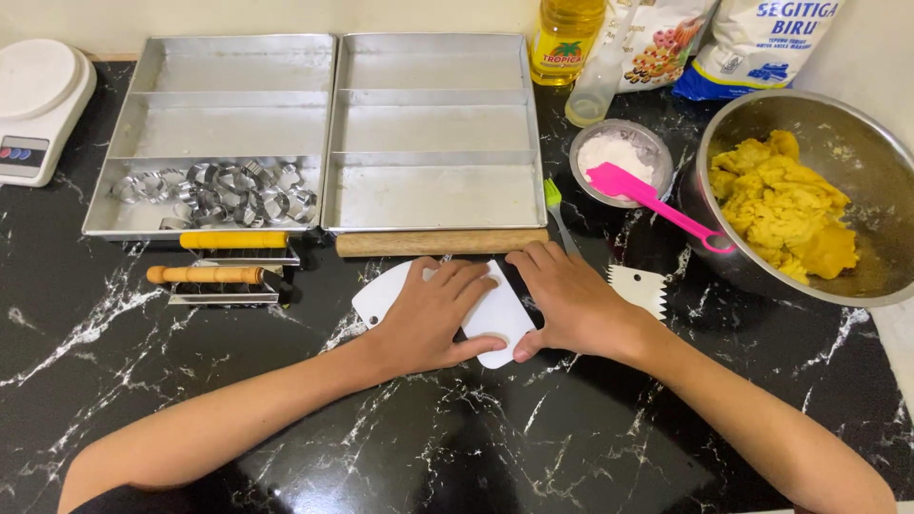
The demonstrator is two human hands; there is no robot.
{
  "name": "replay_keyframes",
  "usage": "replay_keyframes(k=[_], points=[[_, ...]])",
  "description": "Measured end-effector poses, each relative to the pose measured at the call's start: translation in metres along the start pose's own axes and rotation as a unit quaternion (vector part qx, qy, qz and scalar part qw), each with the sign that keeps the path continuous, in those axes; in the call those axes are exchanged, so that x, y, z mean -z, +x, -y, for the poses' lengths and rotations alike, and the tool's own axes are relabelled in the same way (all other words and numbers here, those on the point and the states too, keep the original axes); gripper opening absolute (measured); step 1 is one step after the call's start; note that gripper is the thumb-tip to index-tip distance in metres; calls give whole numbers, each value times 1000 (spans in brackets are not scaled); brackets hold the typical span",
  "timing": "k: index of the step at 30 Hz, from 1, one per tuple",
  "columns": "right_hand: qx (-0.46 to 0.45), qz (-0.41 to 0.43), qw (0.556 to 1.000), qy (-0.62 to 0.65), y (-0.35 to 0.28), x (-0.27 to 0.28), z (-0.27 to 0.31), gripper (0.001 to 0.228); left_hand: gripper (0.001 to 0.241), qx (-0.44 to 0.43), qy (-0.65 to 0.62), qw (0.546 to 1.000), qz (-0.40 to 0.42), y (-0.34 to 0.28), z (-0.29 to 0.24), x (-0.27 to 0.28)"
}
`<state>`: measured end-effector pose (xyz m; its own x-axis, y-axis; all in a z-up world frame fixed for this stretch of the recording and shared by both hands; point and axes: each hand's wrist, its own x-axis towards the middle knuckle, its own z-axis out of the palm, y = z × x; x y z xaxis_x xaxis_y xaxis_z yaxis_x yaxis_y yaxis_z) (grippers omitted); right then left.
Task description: Organize baking tools and begin kneading/shaping pastry dough on a workspace.
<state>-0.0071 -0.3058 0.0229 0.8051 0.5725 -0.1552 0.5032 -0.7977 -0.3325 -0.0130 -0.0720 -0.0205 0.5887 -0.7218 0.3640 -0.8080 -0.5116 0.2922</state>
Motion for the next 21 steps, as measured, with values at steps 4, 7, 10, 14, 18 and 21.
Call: replay_keyframes(k=[4, 7, 10, 14, 18, 21], points=[[11, 8, 1000, 13, 0, 5, 4, 125, 75, 17, -2, 1000, 10, -1, -1, 0], [-19, 53, 998, -2, -1, 11, 9, 126, 75, -27, 22, 999, -13, -3, -1, -2], [-6, 42, 999, 1, -1, 11, 8, 124, 76, -49, 31, 998, -16, -2, -4, 0], [-6, 42, 999, 13, 0, 10, 7, 127, 75, -50, 28, 998, 2, -3, -3, 0], [-1, 49, 999, 20, 1, 8, 6, 127, 74, -42, 9, 999, 7, -2, -4, 2], [8, 47, 998, 35, 4, 6, 3, 125, 75, -34, 8, 999, 11, -1, -5, 4]])
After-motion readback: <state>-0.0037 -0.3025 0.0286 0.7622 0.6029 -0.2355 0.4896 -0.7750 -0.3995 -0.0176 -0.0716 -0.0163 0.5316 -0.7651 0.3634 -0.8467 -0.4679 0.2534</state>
